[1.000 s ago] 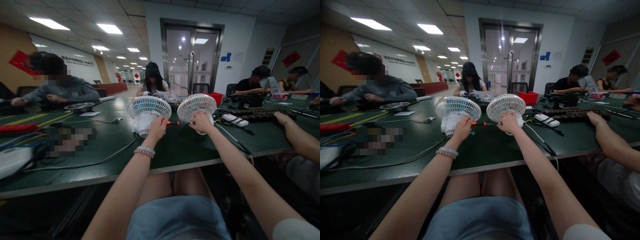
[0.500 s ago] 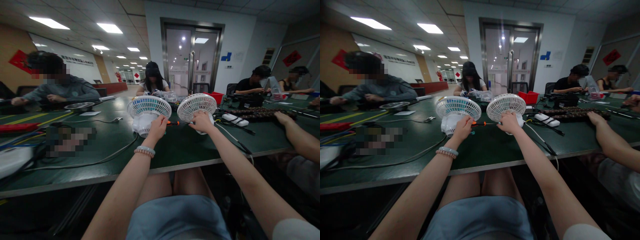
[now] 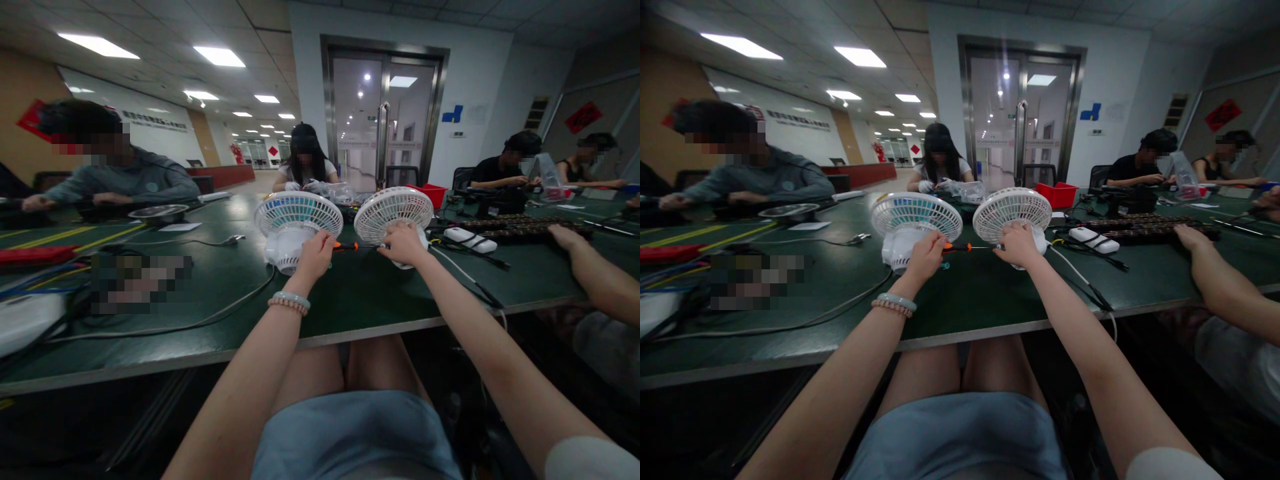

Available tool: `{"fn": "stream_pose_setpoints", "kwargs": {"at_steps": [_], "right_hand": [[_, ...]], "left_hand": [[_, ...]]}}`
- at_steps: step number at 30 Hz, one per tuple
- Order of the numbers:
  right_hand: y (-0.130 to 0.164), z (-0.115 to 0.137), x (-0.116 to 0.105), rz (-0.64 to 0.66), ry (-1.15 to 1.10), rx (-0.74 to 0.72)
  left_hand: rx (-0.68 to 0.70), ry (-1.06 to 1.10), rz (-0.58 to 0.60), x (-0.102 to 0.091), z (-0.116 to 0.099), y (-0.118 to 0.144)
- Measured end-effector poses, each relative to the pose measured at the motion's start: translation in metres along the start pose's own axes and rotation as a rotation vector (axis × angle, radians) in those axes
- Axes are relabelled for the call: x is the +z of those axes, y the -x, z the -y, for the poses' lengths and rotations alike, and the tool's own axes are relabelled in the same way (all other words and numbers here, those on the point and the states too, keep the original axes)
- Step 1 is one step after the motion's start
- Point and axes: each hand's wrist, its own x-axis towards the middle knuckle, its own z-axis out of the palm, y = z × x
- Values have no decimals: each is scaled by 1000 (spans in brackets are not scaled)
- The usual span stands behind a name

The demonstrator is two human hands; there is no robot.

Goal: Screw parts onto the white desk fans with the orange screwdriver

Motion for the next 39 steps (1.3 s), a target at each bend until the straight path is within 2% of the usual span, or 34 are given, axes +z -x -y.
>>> {"fn": "stream_pose_setpoints", "kwargs": {"at_steps": [39], "right_hand": [[0, -1, -1, 11, -14, -1]], "left_hand": [[29, 23, -1, -2, -3, 1]]}}
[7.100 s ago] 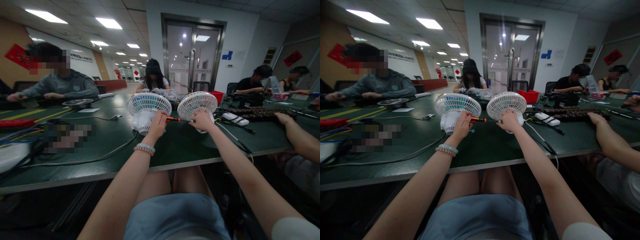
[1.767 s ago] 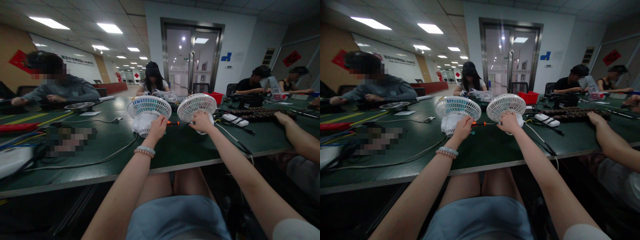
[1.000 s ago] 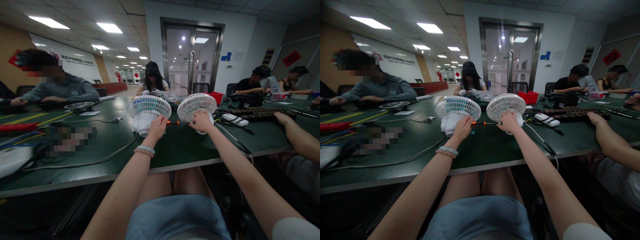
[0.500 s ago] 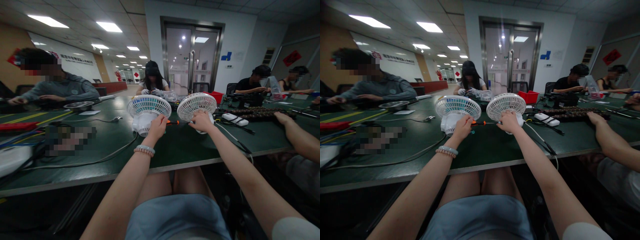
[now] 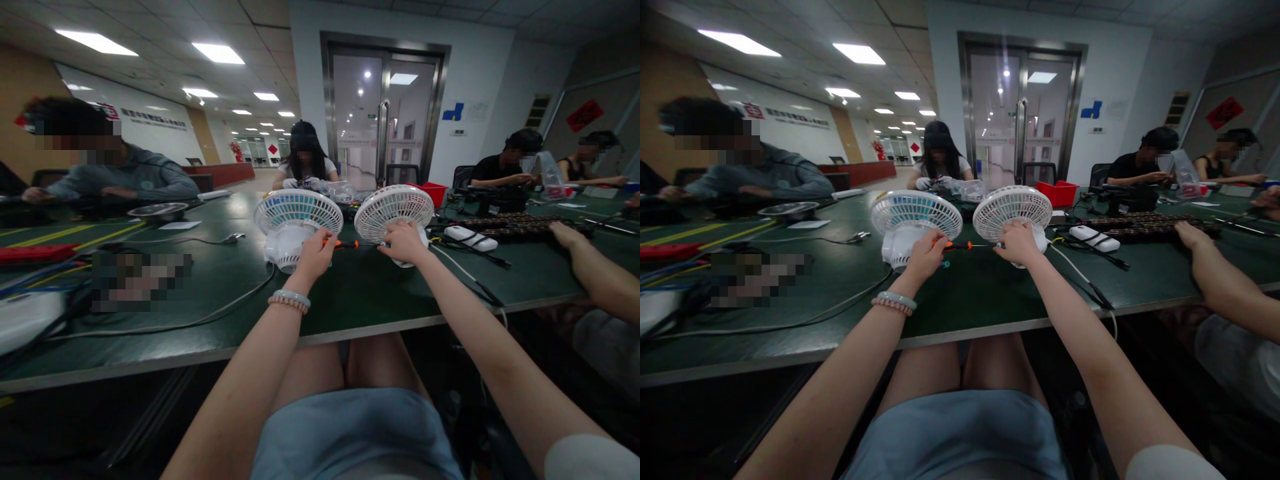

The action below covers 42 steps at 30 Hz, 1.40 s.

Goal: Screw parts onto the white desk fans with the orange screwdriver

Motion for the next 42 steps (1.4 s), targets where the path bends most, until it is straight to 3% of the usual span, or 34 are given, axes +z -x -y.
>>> {"fn": "stream_pose_setpoints", "kwargs": {"at_steps": [8, 42], "right_hand": [[1, 1, 0, -5, 11, 1], [1, 0, -1, -5, 9, 1]], "left_hand": [[-33, 185, 31, 3, 1, 2], [-43, 64, -30, -2, -9, 2]]}}
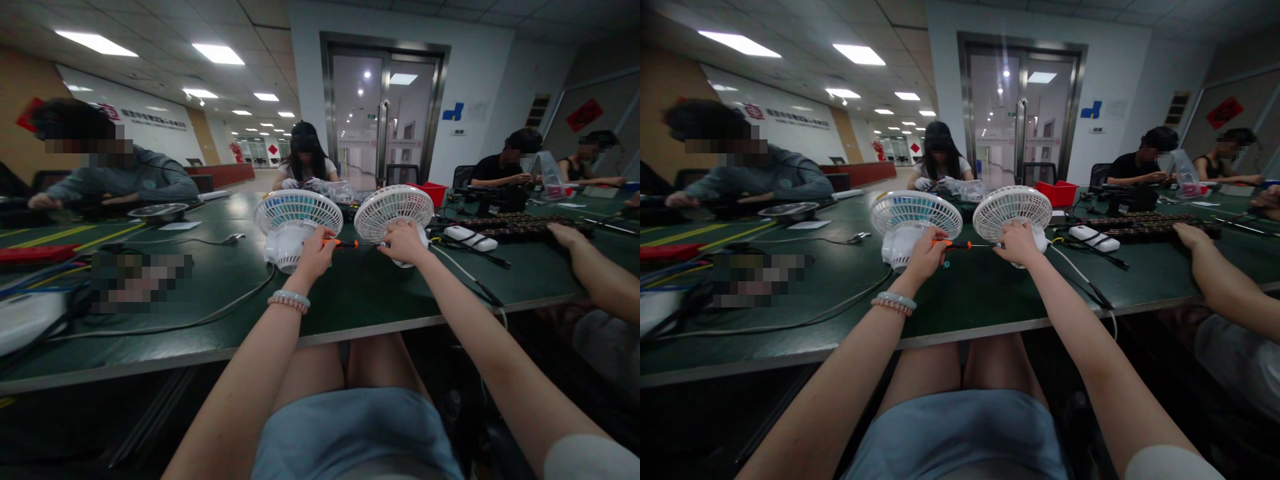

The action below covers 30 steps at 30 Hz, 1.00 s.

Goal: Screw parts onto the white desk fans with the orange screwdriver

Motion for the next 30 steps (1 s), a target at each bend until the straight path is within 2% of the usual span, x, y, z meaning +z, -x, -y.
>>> {"fn": "stream_pose_setpoints", "kwargs": {"at_steps": [12, 18, 30], "right_hand": [[-1, 0, 1, -1, 12, 5], [-1, 0, 1, 1, 8, 3], [0, 0, 0, -7, 1, 1]], "left_hand": [[-18, 17, 38, 2, 6, -1], [-49, 189, 106, 3, 12, 2], [-50, 113, 36, 4, 14, 0]]}}
